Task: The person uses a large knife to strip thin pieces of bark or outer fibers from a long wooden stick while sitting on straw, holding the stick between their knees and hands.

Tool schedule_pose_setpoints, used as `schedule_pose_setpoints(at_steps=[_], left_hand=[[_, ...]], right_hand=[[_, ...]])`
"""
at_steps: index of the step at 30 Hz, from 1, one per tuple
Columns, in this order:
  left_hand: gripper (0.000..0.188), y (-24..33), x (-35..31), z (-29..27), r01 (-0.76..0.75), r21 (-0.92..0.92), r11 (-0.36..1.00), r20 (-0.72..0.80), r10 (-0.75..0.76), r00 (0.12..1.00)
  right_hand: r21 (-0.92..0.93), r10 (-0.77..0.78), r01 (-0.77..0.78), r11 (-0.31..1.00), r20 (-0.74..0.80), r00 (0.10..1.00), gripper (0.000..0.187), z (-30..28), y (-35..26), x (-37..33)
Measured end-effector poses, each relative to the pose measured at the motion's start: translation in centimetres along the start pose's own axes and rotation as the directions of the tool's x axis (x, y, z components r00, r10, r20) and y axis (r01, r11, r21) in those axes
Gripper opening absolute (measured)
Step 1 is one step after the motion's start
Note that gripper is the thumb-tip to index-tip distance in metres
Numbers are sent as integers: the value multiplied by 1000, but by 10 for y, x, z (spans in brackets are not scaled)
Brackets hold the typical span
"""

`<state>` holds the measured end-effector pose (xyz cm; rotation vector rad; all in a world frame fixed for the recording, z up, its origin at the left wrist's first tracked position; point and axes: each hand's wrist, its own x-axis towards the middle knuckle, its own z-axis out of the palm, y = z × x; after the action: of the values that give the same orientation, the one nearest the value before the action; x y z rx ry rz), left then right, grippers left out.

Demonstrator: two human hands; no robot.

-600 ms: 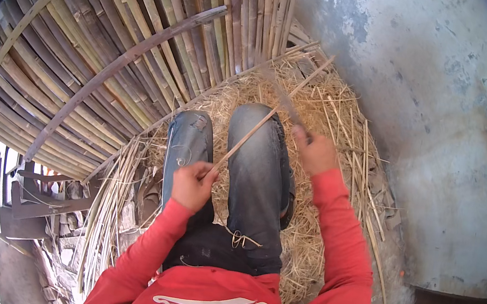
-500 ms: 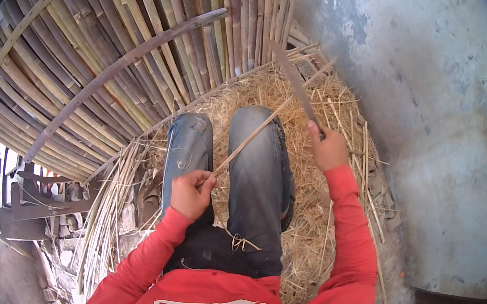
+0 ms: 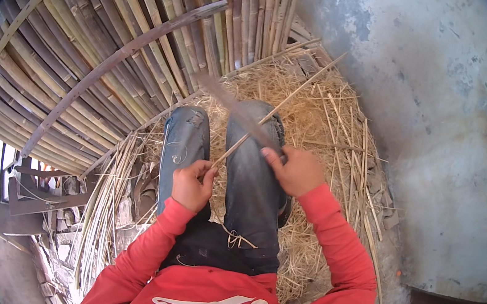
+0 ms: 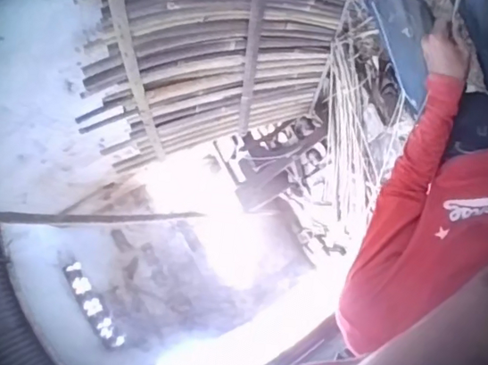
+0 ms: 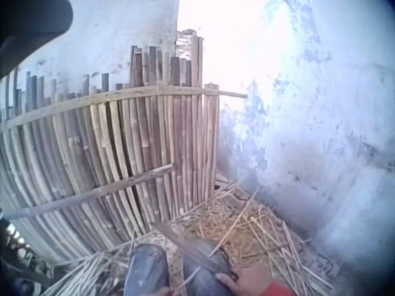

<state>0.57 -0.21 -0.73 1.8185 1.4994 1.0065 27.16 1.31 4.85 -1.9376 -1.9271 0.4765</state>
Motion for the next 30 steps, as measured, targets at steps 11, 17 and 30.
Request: schedule_pose_setpoints(at_steps=[11, 17, 30], left_hand=[[10, -4, -13, -24, 89, -164, 982, 64, -79, 995], [10, -8, -4, -12, 138, -237, 962, 103, -117, 988], [12, -9, -19, -24, 122, -239, 963, 81, -106, 991]], right_hand=[[10, 237, -237, 971, -79, 968, 73, -28, 34, 16], [-193, -107, 133, 972, 138, 985, 71, -1, -31, -24], [-112, -62, 67, 991, 44, 997, 70, -2, 1, -10]])
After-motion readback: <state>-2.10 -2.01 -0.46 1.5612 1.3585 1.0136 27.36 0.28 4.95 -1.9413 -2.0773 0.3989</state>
